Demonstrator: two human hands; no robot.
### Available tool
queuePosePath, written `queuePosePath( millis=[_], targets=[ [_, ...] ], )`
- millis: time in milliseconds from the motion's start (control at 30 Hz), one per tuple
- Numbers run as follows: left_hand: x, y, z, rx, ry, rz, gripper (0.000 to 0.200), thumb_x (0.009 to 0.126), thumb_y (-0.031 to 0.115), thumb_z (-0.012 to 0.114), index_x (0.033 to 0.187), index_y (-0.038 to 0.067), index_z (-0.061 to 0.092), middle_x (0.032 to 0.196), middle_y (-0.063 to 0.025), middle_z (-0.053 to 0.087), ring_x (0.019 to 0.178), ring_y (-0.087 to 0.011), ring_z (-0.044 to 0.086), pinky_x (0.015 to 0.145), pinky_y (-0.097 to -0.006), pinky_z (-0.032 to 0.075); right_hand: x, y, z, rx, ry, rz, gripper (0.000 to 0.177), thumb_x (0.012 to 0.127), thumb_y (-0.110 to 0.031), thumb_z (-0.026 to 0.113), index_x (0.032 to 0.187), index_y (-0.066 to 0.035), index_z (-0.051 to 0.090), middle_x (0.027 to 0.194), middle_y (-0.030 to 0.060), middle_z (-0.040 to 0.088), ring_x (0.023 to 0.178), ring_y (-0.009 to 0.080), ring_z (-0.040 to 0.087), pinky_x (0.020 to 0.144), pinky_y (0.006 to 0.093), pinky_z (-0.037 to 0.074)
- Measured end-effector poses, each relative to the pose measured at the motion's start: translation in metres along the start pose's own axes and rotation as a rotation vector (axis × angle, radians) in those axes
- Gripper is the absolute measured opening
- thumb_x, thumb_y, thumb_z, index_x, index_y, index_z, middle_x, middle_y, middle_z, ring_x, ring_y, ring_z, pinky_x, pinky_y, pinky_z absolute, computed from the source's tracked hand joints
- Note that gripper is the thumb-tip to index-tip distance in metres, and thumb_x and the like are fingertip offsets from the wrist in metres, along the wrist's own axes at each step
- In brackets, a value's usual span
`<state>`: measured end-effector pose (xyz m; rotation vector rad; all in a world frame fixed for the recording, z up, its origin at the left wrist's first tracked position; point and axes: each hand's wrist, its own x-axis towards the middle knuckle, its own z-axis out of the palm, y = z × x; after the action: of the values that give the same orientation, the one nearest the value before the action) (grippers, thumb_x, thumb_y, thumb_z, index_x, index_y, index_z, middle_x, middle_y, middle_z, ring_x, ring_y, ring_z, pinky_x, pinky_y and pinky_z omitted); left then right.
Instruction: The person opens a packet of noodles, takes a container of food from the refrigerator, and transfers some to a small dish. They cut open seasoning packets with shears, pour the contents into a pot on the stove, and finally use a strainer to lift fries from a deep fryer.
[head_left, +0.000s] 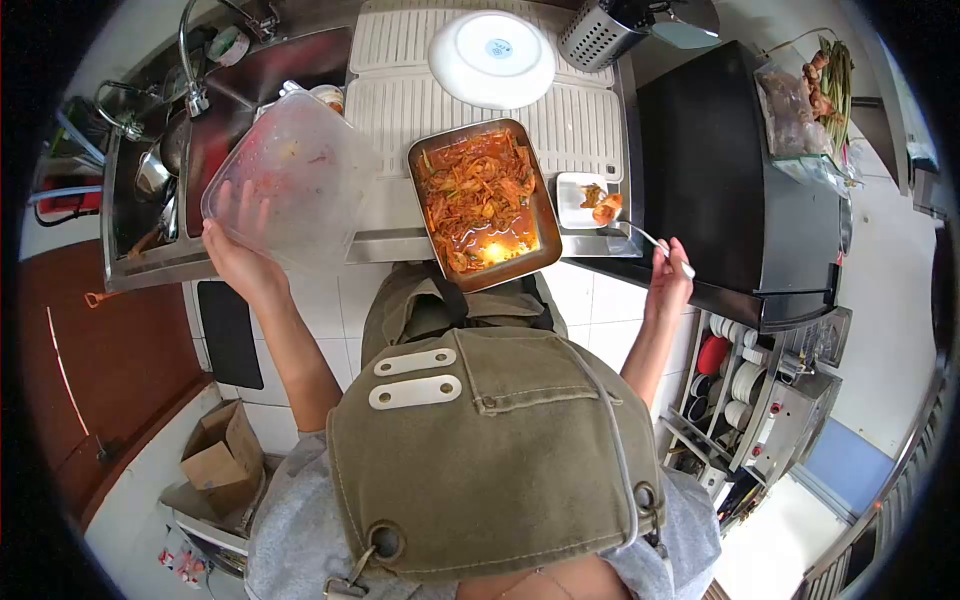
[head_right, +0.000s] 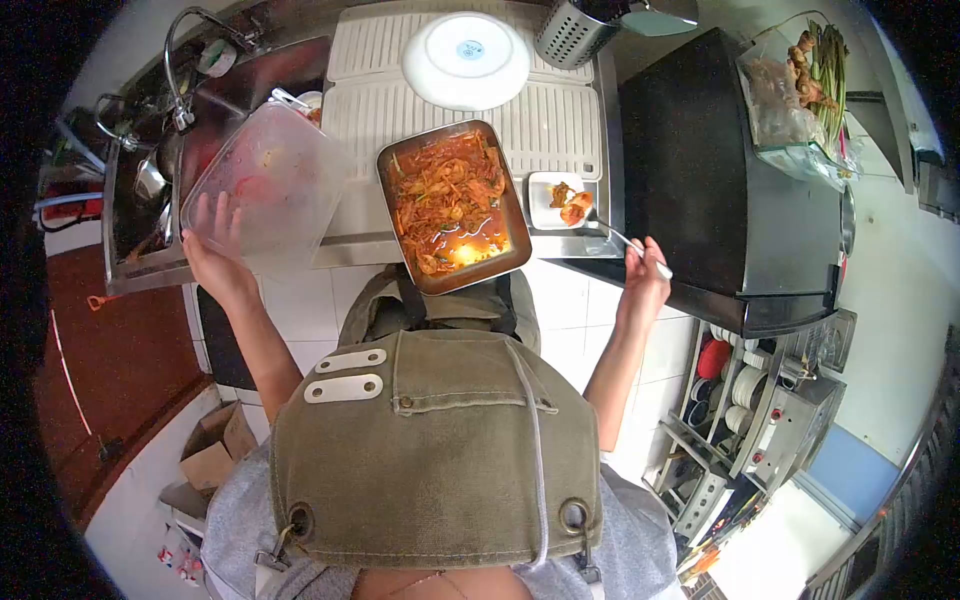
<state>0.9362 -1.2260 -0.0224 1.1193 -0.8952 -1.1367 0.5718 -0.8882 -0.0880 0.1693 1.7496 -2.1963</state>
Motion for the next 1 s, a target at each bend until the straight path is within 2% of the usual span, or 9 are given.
queuePosePath(
  millis=[133,300,367,533,700,767,833,900,1000],
  targets=[
    [-0.003,0.003,0.000,0.031,-0.014,-0.001,0.033,0.097,0.023,0.024,0.116,-0.003,0.031,0.126,-0.0221,0.044,0.109,-0.0377,0.051,0.084,-0.0467,0.049,0.003,0.032,0.020,-0.299,0.006,-0.211,0.022,0.088,-0.009,0.053,0.103,0.008,0.056,0.090,0.0167,0.063,0.075,0.0177,0.064,0.067,0.0247,0.053],
    [-0.006,0.006,0.000,0.031,-0.002,0.000,0.039,0.097,0.029,0.026,0.118,-0.004,0.030,0.128,-0.0231,0.041,0.113,-0.0390,0.047,0.087,-0.0468,0.047,-0.023,0.013,0.078,-0.808,-0.063,-0.477,0.018,0.089,-0.008,0.050,0.096,0.007,0.059,0.074,0.0111,0.065,0.069,0.0146,0.065,0.061,0.0253,0.052],
    [-0.008,0.005,0.000,0.030,0.003,-0.003,0.040,0.097,0.029,0.027,0.118,-0.005,0.030,0.128,-0.0230,0.042,0.113,-0.0392,0.048,0.086,-0.0465,0.048,-0.023,0.011,0.087,-0.994,-0.104,-0.572,0.017,0.088,-0.009,0.051,0.094,0.004,0.059,0.071,0.0154,0.065,0.068,0.0186,0.067,0.058,0.0271,0.051],
    [-0.006,0.001,-0.010,0.014,0.002,0.004,0.040,0.097,0.028,0.027,0.118,-0.006,0.031,0.128,-0.0232,0.042,0.112,-0.0397,0.048,0.086,-0.0467,0.048,-0.023,0.002,0.101,-1.186,-0.217,-0.738,0.012,0.084,-0.005,0.052,0.091,0.002,0.060,0.068,0.0168,0.061,0.060,0.0239,0.064,0.054,0.0320,0.049],
    [-0.005,0.000,-0.019,0.018,0.034,0.010,0.033,0.097,0.025,0.025,0.114,-0.002,0.032,0.125,-0.0227,0.044,0.109,-0.0384,0.051,0.084,-0.0470,0.048,-0.018,-0.009,0.096,-1.177,-0.215,-0.797,0.012,0.083,-0.004,0.052,0.090,0.001,0.060,0.071,0.0189,0.061,0.063,0.0288,0.062,0.057,0.0365,0.047],
    [-0.005,-0.002,-0.023,0.022,0.040,0.018,0.033,0.097,0.025,0.026,0.114,-0.002,0.032,0.125,-0.0226,0.044,0.109,-0.0385,0.051,0.085,-0.0470,0.047,-0.025,-0.021,0.099,-1.184,-0.165,-0.772,0.013,0.084,-0.004,0.052,0.092,0.001,0.060,0.073,0.0184,0.062,0.064,0.0263,0.064,0.058,0.0344,0.049],
    [-0.005,0.000,-0.026,0.029,0.050,0.029,0.033,0.097,0.025,0.026,0.114,-0.002,0.032,0.125,-0.0225,0.044,0.109,-0.0387,0.051,0.085,-0.0470,0.047,-0.035,-0.033,0.103,-1.079,-0.142,-0.670,0.014,0.087,-0.005,0.050,0.094,0.002,0.060,0.074,0.0150,0.065,0.066,0.0161,0.066,0.060,0.0270,0.051],
    [-0.007,0.003,-0.026,0.029,0.048,0.030,0.033,0.097,0.025,0.026,0.115,-0.002,0.031,0.125,-0.0227,0.044,0.110,-0.0386,0.050,0.085,-0.0469,0.047,-0.051,-0.042,0.111,-0.926,-0.167,-0.648,0.014,0.088,-0.006,0.049,0.094,0.002,0.060,0.073,0.0124,0.065,0.066,0.0138,0.065,0.060,0.0257,0.051],
    [-0.008,0.003,-0.026,0.035,0.053,0.032,0.034,0.097,0.026,0.026,0.116,-0.002,0.031,0.125,-0.0224,0.045,0.110,-0.0380,0.050,0.085,-0.0469,0.047,-0.063,-0.033,0.109,-0.782,-0.461,-0.406,0.015,0.089,-0.007,0.050,0.095,0.004,0.059,0.078,0.0105,0.065,0.069,0.0127,0.064,0.060,0.0245,0.051]
  ],
)
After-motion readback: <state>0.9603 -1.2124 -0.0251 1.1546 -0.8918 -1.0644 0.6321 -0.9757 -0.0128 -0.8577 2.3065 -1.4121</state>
